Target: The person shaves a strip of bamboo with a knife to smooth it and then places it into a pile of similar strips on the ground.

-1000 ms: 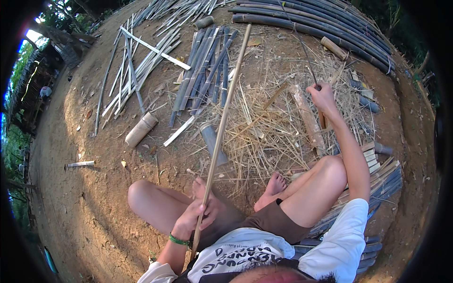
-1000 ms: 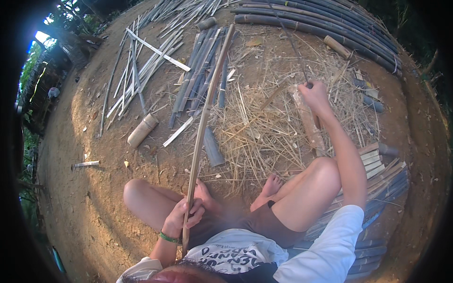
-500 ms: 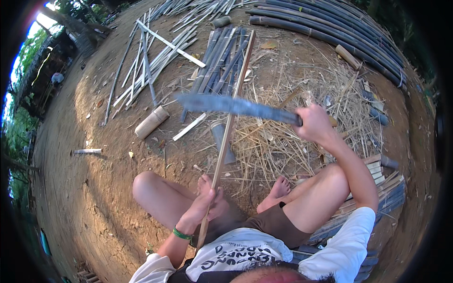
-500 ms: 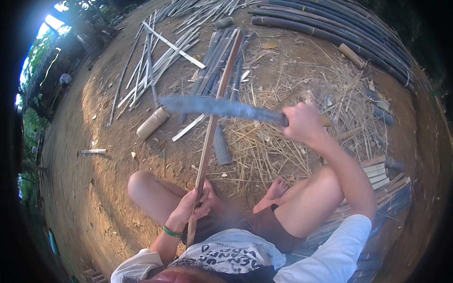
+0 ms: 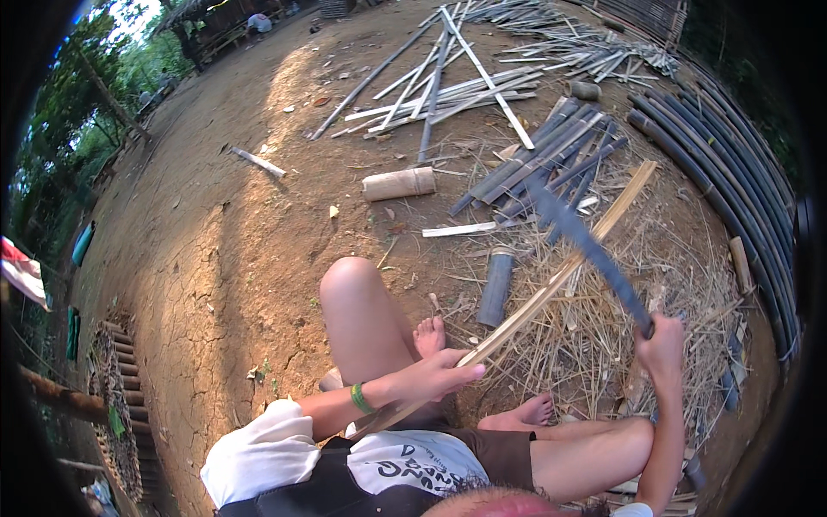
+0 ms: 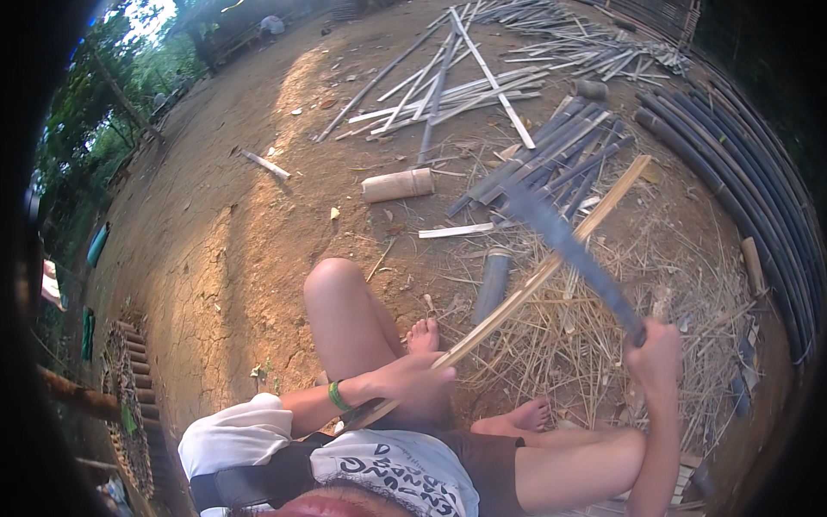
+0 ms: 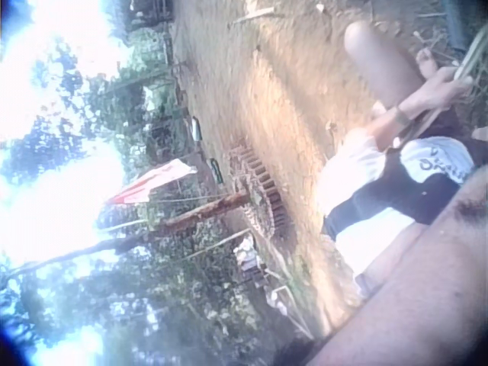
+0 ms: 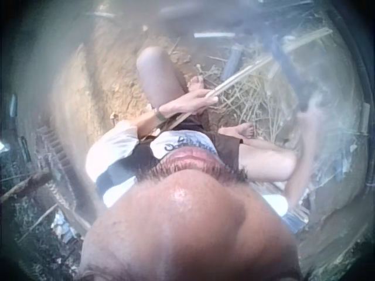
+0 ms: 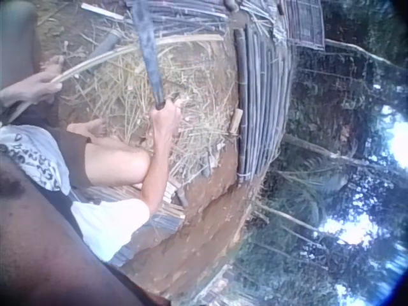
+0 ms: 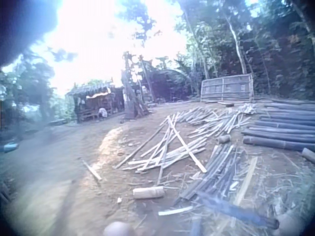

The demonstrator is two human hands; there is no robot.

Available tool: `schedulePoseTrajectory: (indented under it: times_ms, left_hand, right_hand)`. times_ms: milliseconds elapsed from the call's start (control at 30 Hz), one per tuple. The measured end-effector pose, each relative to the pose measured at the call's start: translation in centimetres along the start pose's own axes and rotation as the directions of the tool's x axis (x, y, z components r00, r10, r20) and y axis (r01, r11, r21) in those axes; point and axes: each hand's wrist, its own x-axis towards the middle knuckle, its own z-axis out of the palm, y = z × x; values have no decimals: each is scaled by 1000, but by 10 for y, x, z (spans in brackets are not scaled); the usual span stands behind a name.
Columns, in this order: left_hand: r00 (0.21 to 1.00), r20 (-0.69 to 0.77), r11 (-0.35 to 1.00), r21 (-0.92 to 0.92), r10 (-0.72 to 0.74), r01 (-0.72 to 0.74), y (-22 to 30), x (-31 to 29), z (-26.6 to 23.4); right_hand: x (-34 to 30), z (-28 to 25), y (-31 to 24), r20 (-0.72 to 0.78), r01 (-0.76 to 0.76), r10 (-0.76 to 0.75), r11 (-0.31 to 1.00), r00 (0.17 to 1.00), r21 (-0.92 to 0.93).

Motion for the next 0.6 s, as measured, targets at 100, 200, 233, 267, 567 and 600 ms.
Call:
schedulePoseTrajectory:
  times_ms: [100, 200, 233, 267, 567, 600]
  left_hand:
    - [993, -48, 994, 1, 105, -105, -23, 24, 7]
    - [1000, 3, 999, 34, -31, 31, 7, 7, 2]
    - [992, 42, 992, 46, -116, 114, 21, 1, 2]
    - [997, 22, 995, 61, -75, 73, 12, 3, 3]
    - [1000, 8, 996, 90, 11, -12, 3, -11, 1]
    - [999, 29, 996, 82, -29, 27, 5, -17, 1]
  right_hand:
    - [-4, 1, -20, 37, 138, -137, 990, 990, -18]
    - [5, -8, -19, 9, 5, -5, 1000, 1000, 16]
    - [10, -11, -12, -2, -78, 78, 997, 997, 27]
    - [10, -10, -5, -39, -119, 116, 990, 992, -72]
    - [12, -10, 15, -15, -240, 241, 962, 971, -127]
    - [20, -7, 38, 5, -285, 286, 956, 958, -64]
